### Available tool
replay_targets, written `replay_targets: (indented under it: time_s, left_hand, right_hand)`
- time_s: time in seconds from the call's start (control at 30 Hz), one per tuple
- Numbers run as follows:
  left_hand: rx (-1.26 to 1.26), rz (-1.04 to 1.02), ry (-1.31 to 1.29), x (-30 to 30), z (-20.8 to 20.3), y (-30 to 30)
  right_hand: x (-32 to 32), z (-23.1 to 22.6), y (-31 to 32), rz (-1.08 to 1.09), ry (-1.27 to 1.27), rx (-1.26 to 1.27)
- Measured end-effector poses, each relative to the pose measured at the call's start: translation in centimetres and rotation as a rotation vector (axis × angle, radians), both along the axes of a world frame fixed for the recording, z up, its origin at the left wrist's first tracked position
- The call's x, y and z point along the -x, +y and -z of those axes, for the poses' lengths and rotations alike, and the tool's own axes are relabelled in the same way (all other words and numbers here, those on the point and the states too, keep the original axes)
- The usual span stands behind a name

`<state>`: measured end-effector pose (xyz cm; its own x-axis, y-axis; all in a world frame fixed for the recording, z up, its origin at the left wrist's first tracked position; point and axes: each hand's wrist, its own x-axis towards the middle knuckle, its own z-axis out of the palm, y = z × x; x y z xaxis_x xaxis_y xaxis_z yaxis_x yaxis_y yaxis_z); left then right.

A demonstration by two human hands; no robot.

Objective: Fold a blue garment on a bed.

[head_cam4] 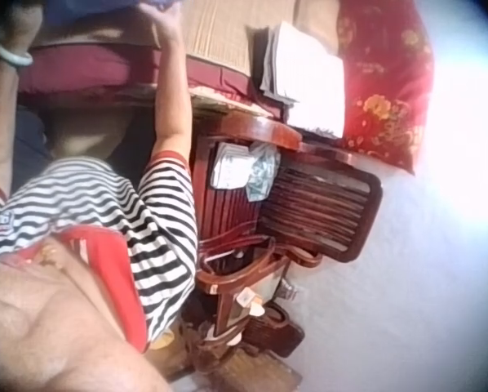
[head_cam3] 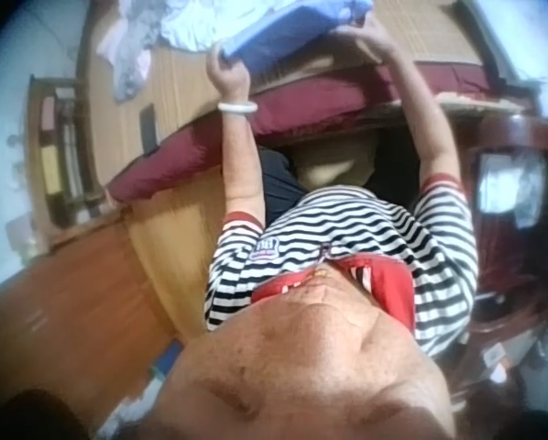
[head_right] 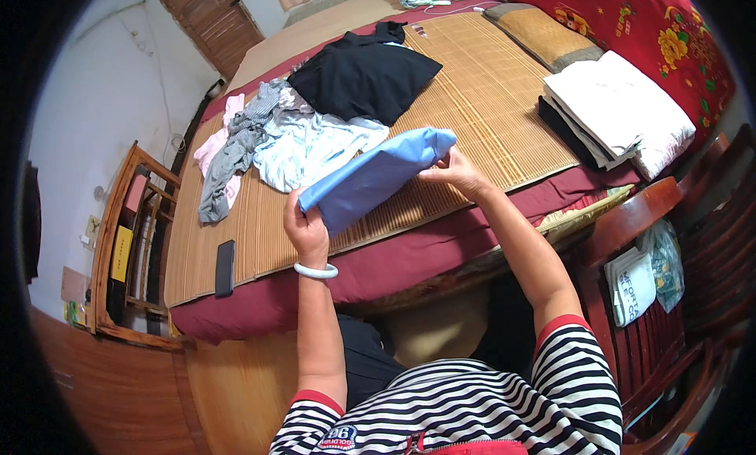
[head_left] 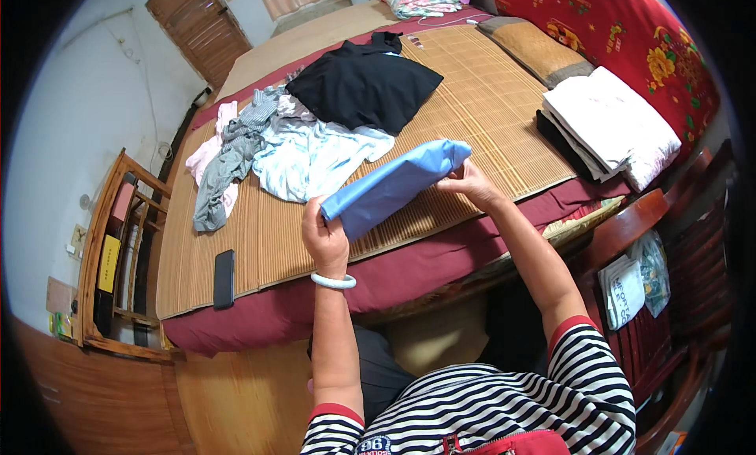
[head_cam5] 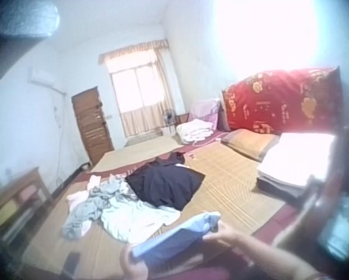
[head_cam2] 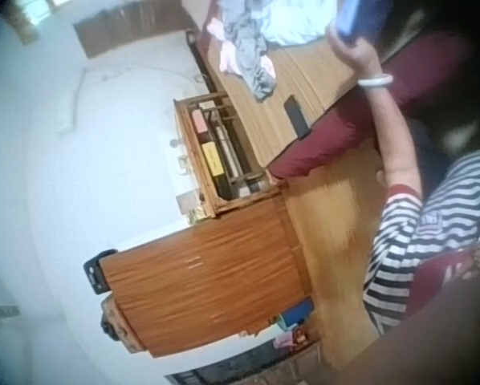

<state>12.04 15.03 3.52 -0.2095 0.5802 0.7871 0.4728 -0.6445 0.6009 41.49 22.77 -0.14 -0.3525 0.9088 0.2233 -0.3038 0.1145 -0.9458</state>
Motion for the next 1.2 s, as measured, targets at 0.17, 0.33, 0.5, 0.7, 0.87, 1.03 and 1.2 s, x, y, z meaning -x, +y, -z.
replay_targets:
  time_s: [0.17, 0.33, 0.5, 0.7, 0.87, 1.03, 1.2]
  left_hand:
    - [0.066, 0.04, -0.1, 1.2, -0.8, -0.2]
    - [0.14, 0.219, -0.577, 0.2, -3.5, -0.4]
    - [0.414, 0.253, -0.82, 1.2, -1.6, 1.8]
    - [0.694, 0.081, -0.559, 2.3, 4.3, 5.4]
    - [0.73, -0.048, 0.026, 3.5, 6.7, 4.8]
    - [0.704, -0.253, 0.463, -1.0, 2.2, 1.4]
    - [0.557, -0.107, 0.687, -2.0, 5.0, 1.2]
  right_hand:
    - [0.7, 0.7, 0.6, 0.128, -0.039, -0.135]
    - [1.9, -3.7, -1.1, 0.342, -0.196, -0.456]
    - [2.6, -5.0, -2.3, 0.609, -0.549, -0.482]
    - [1.9, 0.1, 0.2, 0.711, -0.891, -0.233]
    - [0.5, 2.3, 1.9, 0.618, -0.921, -0.089]
    - [-0.9, -1.3, 0.1, 0.779, -0.856, -0.399]
    - [6.4, -11.7, -9.6, -0.267, 0.004, -0.32]
